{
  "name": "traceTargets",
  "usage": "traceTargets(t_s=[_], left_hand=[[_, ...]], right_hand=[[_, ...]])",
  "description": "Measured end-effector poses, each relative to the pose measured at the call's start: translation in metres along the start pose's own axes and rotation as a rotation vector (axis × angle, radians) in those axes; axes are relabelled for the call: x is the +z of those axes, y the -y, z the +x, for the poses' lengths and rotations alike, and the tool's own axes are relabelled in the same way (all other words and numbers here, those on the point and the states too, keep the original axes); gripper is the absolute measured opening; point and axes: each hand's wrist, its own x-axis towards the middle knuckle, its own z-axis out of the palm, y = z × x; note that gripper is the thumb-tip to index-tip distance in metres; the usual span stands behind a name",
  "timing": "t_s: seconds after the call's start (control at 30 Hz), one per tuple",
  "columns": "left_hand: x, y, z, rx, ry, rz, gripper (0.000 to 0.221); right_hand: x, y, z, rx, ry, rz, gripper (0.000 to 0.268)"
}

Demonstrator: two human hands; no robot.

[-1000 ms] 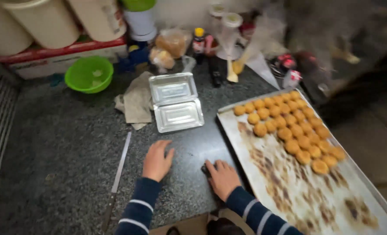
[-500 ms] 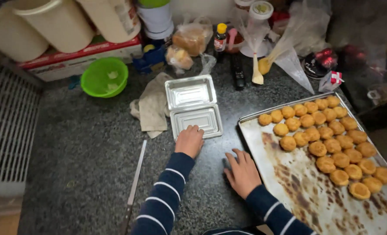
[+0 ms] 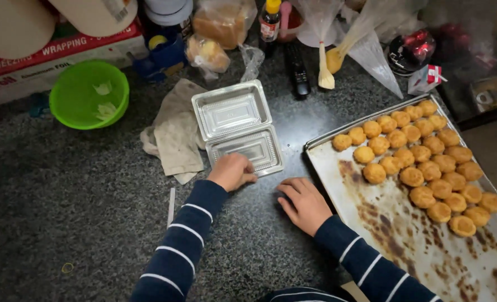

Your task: Picking up small round pastries from a baking tray and arranging them into plastic clamshell containers, then sealing the containers with a stapler.

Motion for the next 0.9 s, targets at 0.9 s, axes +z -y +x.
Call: traceTargets(t_s=[0.9], left_hand=[[-0.125,-0.08,-0.036,0.191,-0.871,0.448,0.013]], right_hand=[[0.057,0.011,0.081,-0.024,0.255,-0.308,0.091]])
